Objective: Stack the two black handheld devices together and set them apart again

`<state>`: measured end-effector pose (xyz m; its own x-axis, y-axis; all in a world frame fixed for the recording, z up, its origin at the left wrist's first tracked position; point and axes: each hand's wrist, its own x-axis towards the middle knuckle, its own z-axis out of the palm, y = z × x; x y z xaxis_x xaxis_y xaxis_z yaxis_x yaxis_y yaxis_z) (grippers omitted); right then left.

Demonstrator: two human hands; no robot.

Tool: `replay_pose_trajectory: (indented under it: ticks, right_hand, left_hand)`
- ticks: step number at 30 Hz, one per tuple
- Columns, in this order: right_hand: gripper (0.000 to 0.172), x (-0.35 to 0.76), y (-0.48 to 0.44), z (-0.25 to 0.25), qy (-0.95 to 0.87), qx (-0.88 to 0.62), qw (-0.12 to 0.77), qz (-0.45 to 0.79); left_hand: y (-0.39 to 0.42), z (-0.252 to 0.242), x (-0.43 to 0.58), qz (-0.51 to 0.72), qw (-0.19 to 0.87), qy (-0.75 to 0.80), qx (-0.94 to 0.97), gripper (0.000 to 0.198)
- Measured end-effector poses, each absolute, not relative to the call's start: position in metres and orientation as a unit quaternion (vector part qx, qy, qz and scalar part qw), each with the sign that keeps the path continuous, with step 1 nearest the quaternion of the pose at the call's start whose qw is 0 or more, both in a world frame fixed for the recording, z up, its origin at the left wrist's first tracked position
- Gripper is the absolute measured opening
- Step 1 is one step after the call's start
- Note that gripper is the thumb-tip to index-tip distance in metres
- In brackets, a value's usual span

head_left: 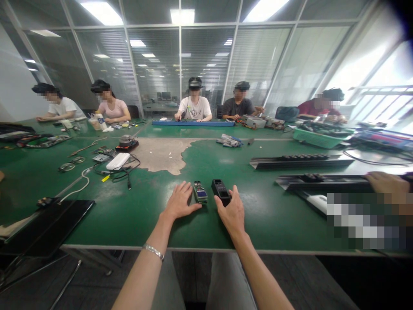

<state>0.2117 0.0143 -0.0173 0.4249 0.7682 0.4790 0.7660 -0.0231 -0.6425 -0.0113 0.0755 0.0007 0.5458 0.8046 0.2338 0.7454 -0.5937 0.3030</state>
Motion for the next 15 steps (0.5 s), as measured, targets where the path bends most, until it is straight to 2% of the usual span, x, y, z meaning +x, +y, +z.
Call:
replay_pose_trajectory:
  ticks: [15]
  right_hand:
    - [0.080, 0.2098, 0.0109, -0.0130, -0.537, -0.734, 0.416, 0.002]
  left_hand:
    - [0.0750, 0.0002, -0.0112, 0.170, 0.080, 0.434, 0.881, 0.088]
